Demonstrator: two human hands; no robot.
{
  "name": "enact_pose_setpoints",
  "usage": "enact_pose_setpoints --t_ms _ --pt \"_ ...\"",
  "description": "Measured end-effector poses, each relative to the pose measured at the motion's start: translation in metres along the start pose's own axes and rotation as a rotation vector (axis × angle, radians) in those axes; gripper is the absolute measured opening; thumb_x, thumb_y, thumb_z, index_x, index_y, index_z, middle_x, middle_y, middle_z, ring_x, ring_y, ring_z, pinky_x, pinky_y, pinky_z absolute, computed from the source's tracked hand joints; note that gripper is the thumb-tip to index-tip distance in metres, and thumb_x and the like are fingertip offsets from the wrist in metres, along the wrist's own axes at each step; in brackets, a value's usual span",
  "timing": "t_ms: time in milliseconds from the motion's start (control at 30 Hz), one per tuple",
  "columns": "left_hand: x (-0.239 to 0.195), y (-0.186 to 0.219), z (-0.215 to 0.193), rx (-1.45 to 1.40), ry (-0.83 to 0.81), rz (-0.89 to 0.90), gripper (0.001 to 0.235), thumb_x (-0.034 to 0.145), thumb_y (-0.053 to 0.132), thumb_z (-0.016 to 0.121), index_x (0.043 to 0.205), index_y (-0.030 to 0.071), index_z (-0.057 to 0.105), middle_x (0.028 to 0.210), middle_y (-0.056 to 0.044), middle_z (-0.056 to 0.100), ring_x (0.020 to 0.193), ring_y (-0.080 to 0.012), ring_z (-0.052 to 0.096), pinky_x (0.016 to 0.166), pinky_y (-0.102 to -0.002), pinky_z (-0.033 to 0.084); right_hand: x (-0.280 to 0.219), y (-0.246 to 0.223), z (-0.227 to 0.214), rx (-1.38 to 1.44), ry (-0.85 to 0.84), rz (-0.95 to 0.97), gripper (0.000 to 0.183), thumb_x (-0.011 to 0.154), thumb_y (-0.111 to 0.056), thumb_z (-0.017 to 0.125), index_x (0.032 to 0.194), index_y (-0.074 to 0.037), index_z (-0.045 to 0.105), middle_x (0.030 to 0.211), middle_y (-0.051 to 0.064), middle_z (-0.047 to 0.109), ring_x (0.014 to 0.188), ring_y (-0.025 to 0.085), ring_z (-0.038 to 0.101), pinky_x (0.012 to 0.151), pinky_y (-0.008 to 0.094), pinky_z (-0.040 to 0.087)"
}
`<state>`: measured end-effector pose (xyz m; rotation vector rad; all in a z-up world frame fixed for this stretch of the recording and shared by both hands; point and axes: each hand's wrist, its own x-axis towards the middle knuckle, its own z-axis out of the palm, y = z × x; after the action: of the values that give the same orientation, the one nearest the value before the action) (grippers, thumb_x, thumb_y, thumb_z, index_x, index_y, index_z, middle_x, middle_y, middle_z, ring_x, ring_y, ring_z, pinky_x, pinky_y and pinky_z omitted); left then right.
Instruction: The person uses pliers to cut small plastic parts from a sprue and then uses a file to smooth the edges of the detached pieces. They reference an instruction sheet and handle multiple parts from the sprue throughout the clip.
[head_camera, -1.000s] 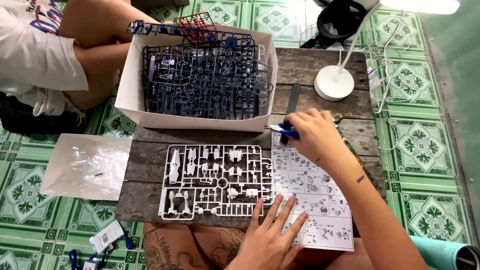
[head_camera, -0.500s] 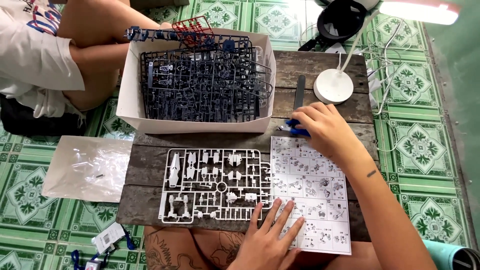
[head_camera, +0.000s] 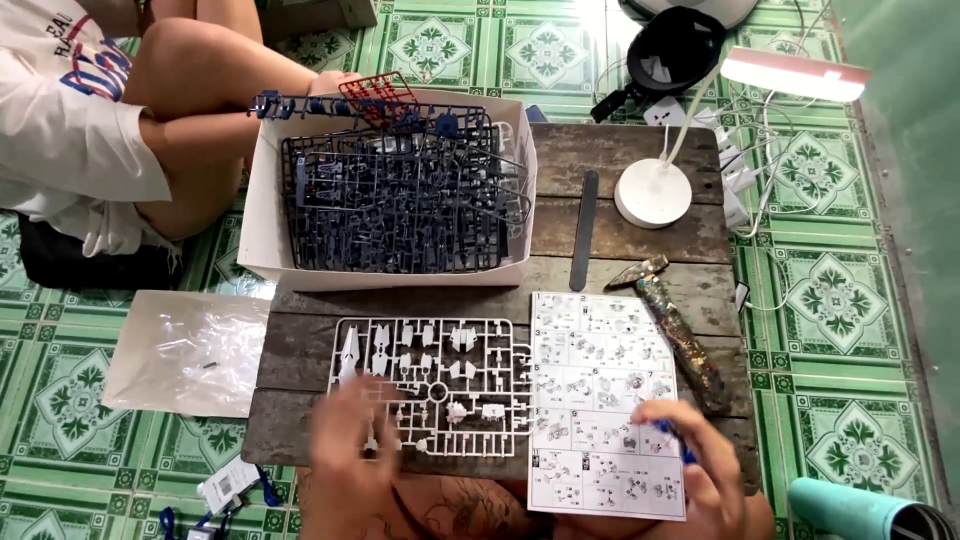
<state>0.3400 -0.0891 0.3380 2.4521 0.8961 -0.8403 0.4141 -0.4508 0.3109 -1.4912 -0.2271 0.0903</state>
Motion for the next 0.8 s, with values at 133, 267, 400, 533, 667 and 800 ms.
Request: enact_pose_setpoints --t_ms 133,267,400,533,667,800 --pt "0.023 -0.048 0.014 -0.385 0.691 0.245 0.068 0.101 0.037 0.065 0.161 0.012 0.045 0.185 -0.015 0.022 0.162 -0.0375 0.034 0.128 -0.074 0.033 -0.030 0.086 -0.057 -0.038 -0.115 -0.010 0.073 0.108 -0.058 0.053 0.131 0.007 0.075 0.133 0.023 0.083 0.123 0.030 0.080 0.111 0.042 0.060" --pt "0.046 -0.059 0.016 -0.210 0.514 0.094 0.097 0.102 0.069 0.049 0.180 0.018 0.023 0.182 -0.023 0.024 0.165 -0.0444 0.024 0.130 -0.074 0.020 -0.035 0.086 -0.030 0.080 0.053 0.131 0.054 0.109 -0.040 0.057 0.119 0.010 0.075 0.096 0.023 0.076 0.083 0.030 0.071 0.077 0.041 0.057" --pt "0.054 -0.056 0.015 -0.202 0.500 0.051 0.078 0.102 0.062 0.063 0.166 0.019 0.053 0.161 -0.025 0.041 0.149 -0.0436 0.039 0.125 -0.068 0.035 -0.018 0.065 -0.017 -0.256 0.044 0.191 0.057 0.116 -0.038 0.045 0.112 0.008 0.079 0.077 0.013 0.078 0.052 0.020 0.067 0.051 0.031 0.054" --pt "0.052 -0.053 0.012 -0.231 0.486 0.043 0.077 0.101 0.062 0.065 0.165 0.021 0.053 0.160 -0.023 0.042 0.150 -0.0433 0.041 0.126 -0.070 0.032 -0.003 0.047 -0.011 -0.262 -0.018 0.282 0.052 0.114 -0.035 0.048 0.114 0.007 0.080 0.081 0.012 0.079 0.057 0.019 0.065 0.049 0.032 0.053" --pt "0.038 -0.049 0.012 -0.227 0.495 -0.003 0.080 0.101 0.062 0.063 0.167 0.018 0.052 0.157 -0.024 0.049 0.150 -0.0415 0.043 0.128 -0.070 0.031 0.016 0.024 0.001 -0.694 -0.186 0.072 0.034 0.104 -0.040 0.062 0.121 -0.014 0.077 0.110 0.004 0.080 0.095 0.020 0.077 0.089 0.035 0.059" --pt "0.014 -0.035 -0.006 -0.295 0.345 -0.152 0.089 0.100 0.064 0.062 0.174 0.017 0.043 0.164 -0.023 0.046 0.152 -0.0378 0.043 0.124 -0.066 0.047 0.027 0.046 -0.008 -0.918 -0.233 -0.091 0.038 0.103 -0.026 0.074 0.131 -0.001 0.068 0.158 0.021 0.069 0.136 0.040 0.074 0.113 0.059 0.066"
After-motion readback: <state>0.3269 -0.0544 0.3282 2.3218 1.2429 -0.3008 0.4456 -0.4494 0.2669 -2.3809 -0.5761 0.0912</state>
